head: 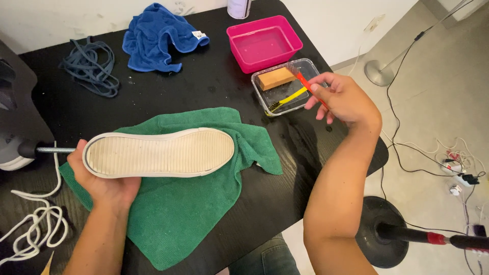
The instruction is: The person scrubs the sole of a white sneaker using a red brush. The shoe is held over a green towel on a black table while the person cleans the textured bottom surface.
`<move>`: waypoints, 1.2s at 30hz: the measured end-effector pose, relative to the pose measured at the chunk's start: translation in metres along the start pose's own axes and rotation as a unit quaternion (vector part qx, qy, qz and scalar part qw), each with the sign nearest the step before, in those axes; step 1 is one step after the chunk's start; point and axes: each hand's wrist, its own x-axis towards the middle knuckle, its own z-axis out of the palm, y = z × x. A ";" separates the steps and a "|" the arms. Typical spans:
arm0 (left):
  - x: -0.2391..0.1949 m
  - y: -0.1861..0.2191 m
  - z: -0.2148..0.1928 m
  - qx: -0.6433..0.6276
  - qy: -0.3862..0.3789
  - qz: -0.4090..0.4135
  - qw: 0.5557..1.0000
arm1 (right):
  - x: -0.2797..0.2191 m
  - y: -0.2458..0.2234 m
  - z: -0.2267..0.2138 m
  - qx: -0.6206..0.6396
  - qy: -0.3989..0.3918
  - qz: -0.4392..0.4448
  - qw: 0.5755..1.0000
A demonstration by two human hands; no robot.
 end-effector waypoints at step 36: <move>0.003 -0.001 -0.004 -0.006 -0.008 -0.029 1.000 | 0.091 -0.016 0.087 -0.139 0.241 -0.211 0.937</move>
